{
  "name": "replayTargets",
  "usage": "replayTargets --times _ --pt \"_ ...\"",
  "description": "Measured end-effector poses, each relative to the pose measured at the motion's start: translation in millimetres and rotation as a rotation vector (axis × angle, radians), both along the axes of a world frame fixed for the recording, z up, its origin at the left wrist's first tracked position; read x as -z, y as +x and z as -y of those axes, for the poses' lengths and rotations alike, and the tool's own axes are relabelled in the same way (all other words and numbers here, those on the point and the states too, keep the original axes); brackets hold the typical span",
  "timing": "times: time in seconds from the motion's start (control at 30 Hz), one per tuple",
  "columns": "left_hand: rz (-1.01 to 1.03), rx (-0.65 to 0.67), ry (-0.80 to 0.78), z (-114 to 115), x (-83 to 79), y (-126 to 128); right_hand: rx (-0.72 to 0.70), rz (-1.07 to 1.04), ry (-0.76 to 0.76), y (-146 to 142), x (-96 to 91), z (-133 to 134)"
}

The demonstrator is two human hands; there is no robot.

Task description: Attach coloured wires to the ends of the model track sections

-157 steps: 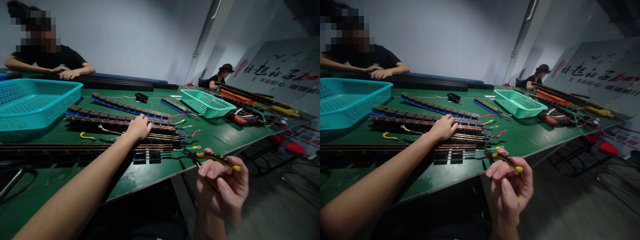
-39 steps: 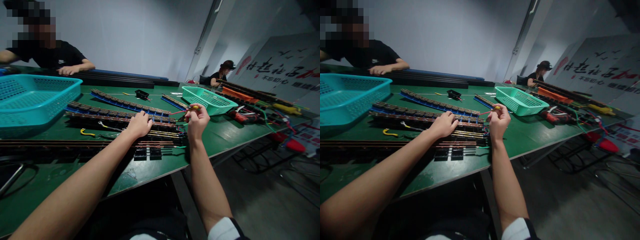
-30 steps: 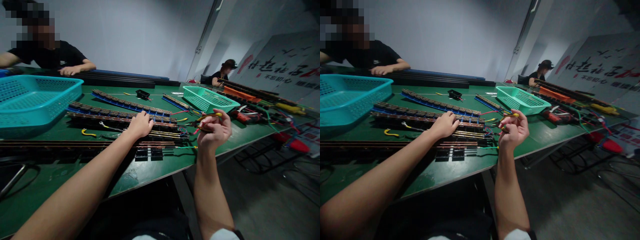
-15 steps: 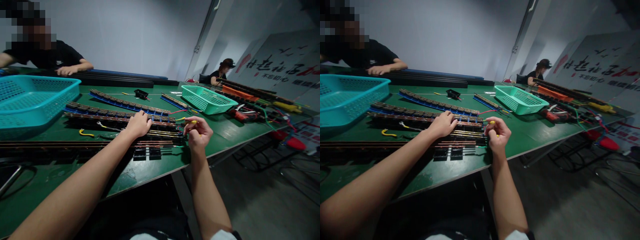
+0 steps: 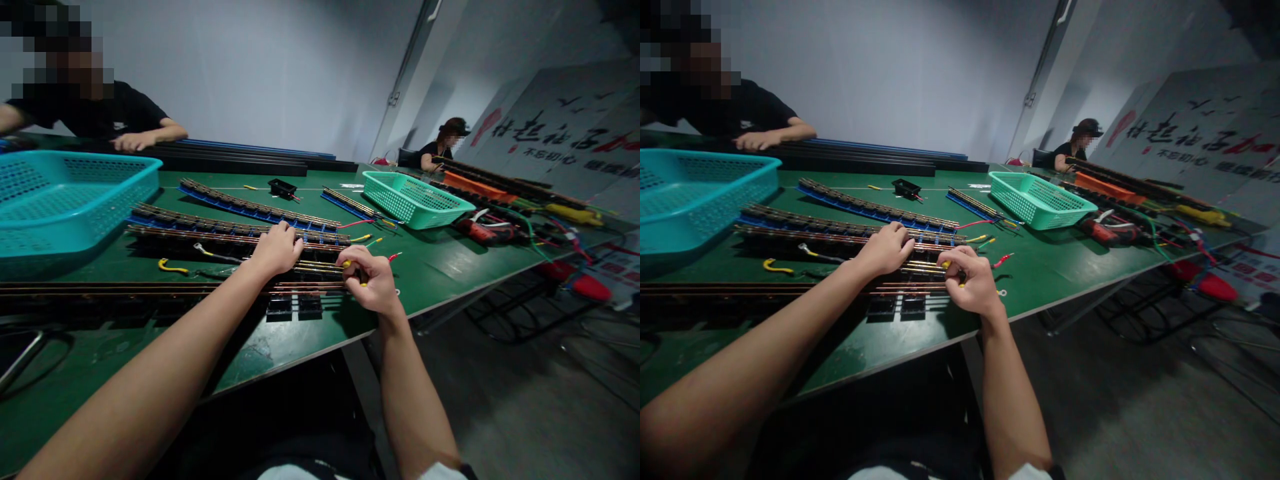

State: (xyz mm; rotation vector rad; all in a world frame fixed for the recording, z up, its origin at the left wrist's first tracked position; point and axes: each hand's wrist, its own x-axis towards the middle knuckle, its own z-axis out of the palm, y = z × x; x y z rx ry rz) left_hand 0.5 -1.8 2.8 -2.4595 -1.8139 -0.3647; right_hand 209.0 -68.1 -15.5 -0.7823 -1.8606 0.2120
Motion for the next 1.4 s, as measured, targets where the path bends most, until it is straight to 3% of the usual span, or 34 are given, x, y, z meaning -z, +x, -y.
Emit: replayTargets --times 0.13,0.27,0.4,0.6,0.87,1.23,1.4 --pt "-0.005 0.004 -0.003 0 -0.3 0 0.09 -0.392 -0.066 -4 4.4 2" --pt "-0.005 0.008 -0.011 -1 -1.0 -1 0.182 -0.774 0.027 -3 0.5 -4" --pt "-0.001 0.009 -0.018 -1 -1.6 -1 0.183 -0.988 0.1 5 -3.8 -10" --pt "0.001 0.01 -0.017 0 -1.3 -1 0.126 -0.984 0.176 15 -3.6 -3" --pt "-0.002 0.007 -0.016 -1 -0.9 -1 0.158 -0.87 0.359 12 -18.8 41" --pt "-0.013 0.0 -0.013 0 -1.0 0 -0.016 -0.854 0.247 16 5.2 22" --pt "-0.012 -0.002 -0.019 -1 -0.9 0 -0.064 -0.766 0.218 18 5.5 24"
